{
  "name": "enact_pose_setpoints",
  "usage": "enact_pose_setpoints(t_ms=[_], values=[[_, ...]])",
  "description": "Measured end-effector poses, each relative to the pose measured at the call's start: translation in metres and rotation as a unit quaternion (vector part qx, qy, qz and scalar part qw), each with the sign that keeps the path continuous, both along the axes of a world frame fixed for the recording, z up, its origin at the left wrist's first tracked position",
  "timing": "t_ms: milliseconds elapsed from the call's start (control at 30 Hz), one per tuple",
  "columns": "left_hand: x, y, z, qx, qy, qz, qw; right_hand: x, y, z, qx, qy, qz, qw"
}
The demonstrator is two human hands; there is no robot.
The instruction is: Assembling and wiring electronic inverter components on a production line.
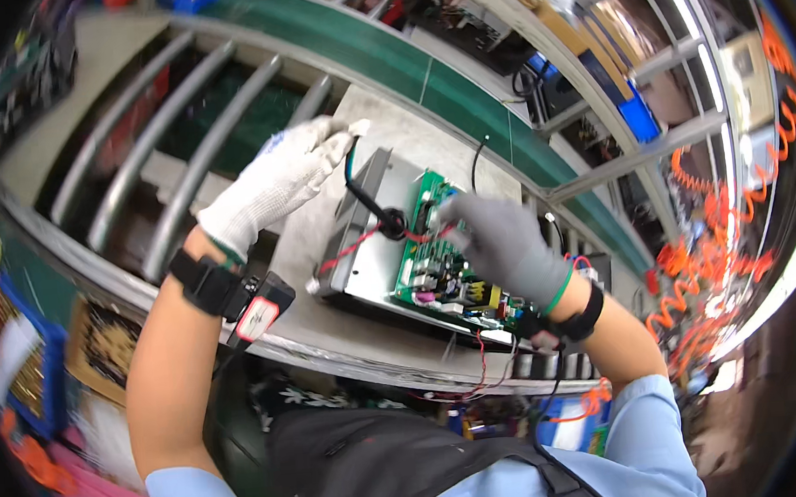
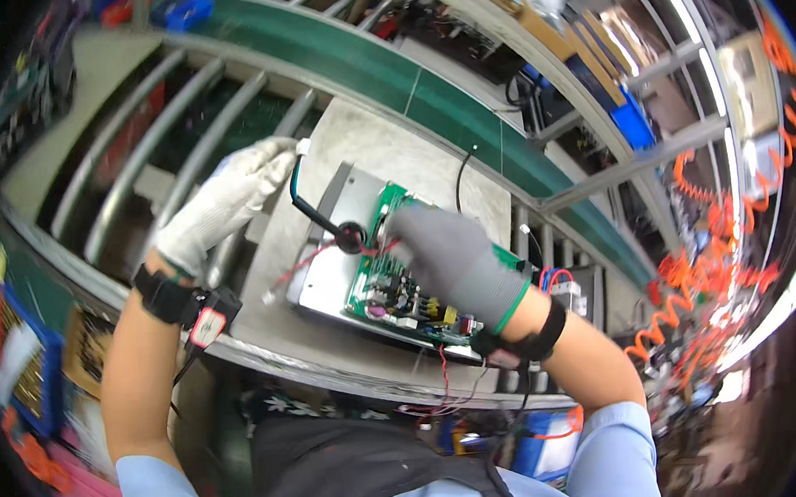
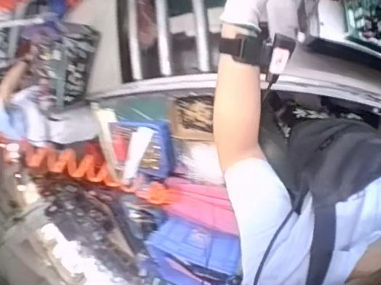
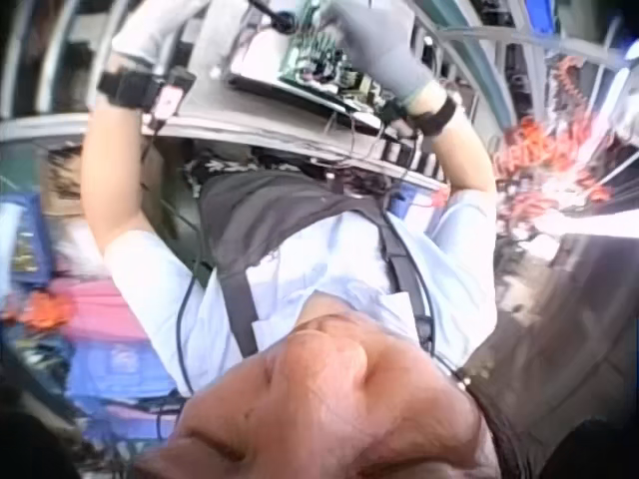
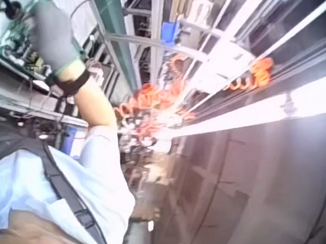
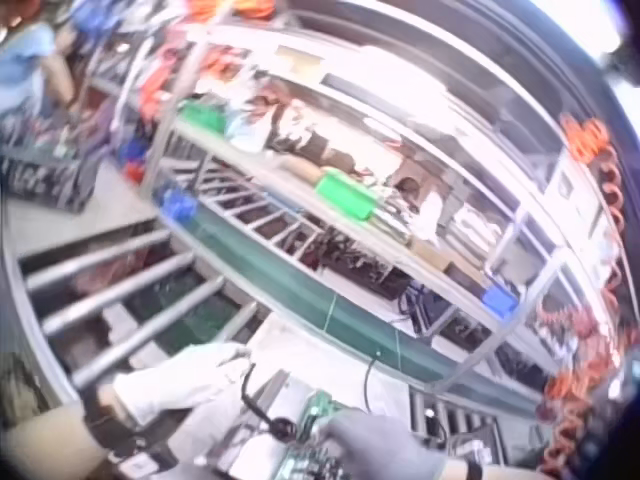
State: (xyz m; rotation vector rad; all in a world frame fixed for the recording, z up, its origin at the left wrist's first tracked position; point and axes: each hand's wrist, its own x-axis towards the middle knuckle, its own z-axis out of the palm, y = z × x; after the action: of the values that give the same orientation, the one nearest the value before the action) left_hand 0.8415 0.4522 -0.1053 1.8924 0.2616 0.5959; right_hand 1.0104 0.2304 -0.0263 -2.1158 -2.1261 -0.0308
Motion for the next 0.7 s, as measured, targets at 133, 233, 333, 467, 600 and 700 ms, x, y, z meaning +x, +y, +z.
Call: enact_pose_setpoints(t_ms=[133,233,333,467,600,700], values=[[0.05,0.042,-0.032,-0.08,0.071,-0.127,0.986,-0.04,-0.023,-0.022,0.054,0.057,-0.105,0.991],[0.079,0.021,-0.039,-0.228,0.132,-0.156,0.952,-0.051,-0.029,-0.032,0.106,0.082,-0.199,0.971],[0.076,0.014,-0.037,-0.154,0.127,-0.178,0.964,-0.067,-0.032,-0.037,0.12,0.07,-0.265,0.954],[0.034,0.0,-0.045,-0.16,0.138,-0.287,0.934,-0.082,-0.067,-0.041,0.177,0.122,-0.298,0.93],[0.031,0.008,-0.052,-0.234,0.257,-0.462,0.816,-0.102,-0.094,-0.044,0.194,0.165,-0.386,0.887],[0.07,0.01,-0.077,-0.325,0.287,-0.472,0.767,-0.111,-0.103,-0.048,0.166,0.194,-0.431,0.865]])
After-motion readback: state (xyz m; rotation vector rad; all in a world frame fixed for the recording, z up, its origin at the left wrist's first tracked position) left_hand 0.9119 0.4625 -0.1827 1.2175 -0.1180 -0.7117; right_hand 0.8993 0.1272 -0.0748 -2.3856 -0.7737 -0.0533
